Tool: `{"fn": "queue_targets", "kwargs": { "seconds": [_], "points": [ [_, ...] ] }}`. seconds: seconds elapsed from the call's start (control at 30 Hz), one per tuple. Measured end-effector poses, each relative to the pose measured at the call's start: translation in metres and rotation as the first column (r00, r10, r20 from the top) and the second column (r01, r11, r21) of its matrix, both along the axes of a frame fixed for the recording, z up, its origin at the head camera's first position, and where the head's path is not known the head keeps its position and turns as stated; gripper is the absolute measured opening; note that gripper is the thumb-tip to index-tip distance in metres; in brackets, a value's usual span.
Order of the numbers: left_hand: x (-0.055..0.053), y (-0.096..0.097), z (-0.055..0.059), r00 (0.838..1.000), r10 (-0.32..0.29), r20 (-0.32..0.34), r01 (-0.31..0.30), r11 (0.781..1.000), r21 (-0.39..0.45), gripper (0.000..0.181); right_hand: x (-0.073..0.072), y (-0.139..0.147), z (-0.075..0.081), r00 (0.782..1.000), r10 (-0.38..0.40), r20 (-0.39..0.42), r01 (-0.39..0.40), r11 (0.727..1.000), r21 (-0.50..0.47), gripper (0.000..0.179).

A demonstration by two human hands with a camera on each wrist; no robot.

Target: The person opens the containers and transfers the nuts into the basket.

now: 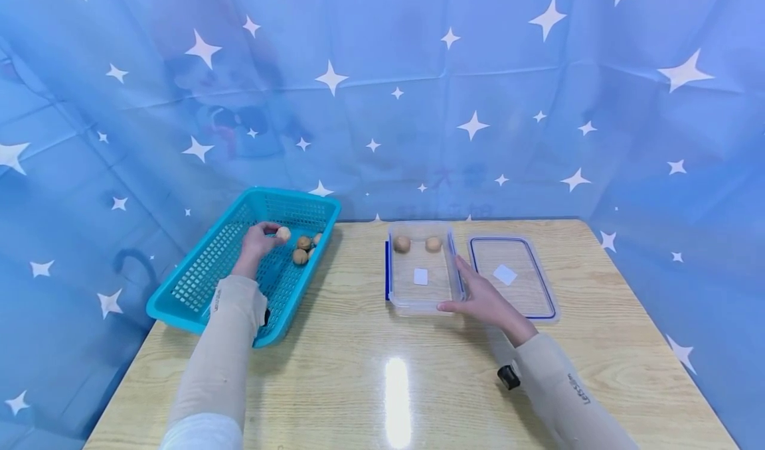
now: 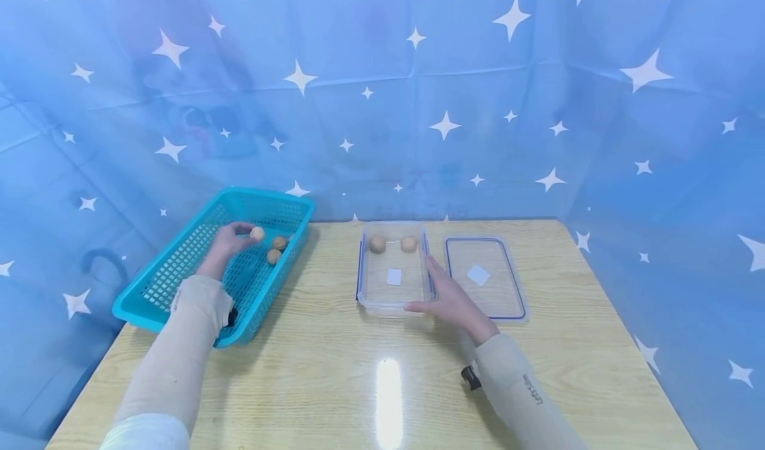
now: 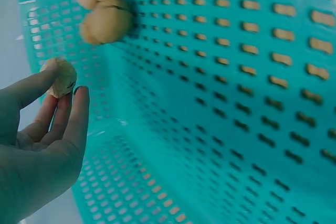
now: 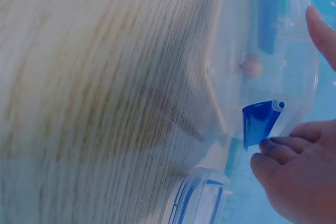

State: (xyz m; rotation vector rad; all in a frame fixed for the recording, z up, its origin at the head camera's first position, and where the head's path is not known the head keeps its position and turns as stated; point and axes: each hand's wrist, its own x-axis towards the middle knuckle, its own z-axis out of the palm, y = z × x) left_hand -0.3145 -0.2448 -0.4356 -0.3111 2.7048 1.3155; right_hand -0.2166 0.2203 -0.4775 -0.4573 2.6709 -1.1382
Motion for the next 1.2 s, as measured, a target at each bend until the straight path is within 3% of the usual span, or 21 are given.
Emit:
{"fn": "queue_targets", "kwargs": {
  "seconds": [0.23, 0.5, 0.7, 1.03, 1.2],
  "points": [
    [0.002, -0.004, -0.014, 0.996, -0.031, 0.078, 0.032, 0.999, -0.015, 0.046, 0.001, 0.0, 0.0, 1.0, 0.0, 0.003, 0.0, 1.0, -0.011, 0.115],
    [-0.004, -0.001, -0.027, 0.994, -0.045, 0.102, 0.05, 0.998, -0.042, 0.045, 0.002, -0.001, 0.0, 1.0, -0.006, 0.016, 0.006, 1.0, -0.004, 0.116],
    [-0.006, 0.001, -0.026, 0.99, -0.066, 0.123, 0.067, 0.998, -0.001, 0.046, 0.0, 0.0, 0.0, 1.0, -0.006, 0.001, 0.006, 1.0, 0.004, 0.116],
    [-0.009, 0.001, -0.027, 0.988, -0.116, 0.103, 0.115, 0.993, 0.013, 0.045, 0.001, 0.0, 0.0, 1.0, -0.01, -0.004, 0.011, 1.0, 0.008, 0.116],
    [-0.011, 0.001, -0.021, 0.989, -0.113, 0.09, 0.109, 0.993, 0.051, 0.046, 0.001, 0.0, 0.0, 1.0, -0.016, 0.002, 0.016, 1.0, 0.013, 0.116]
  ]
}}
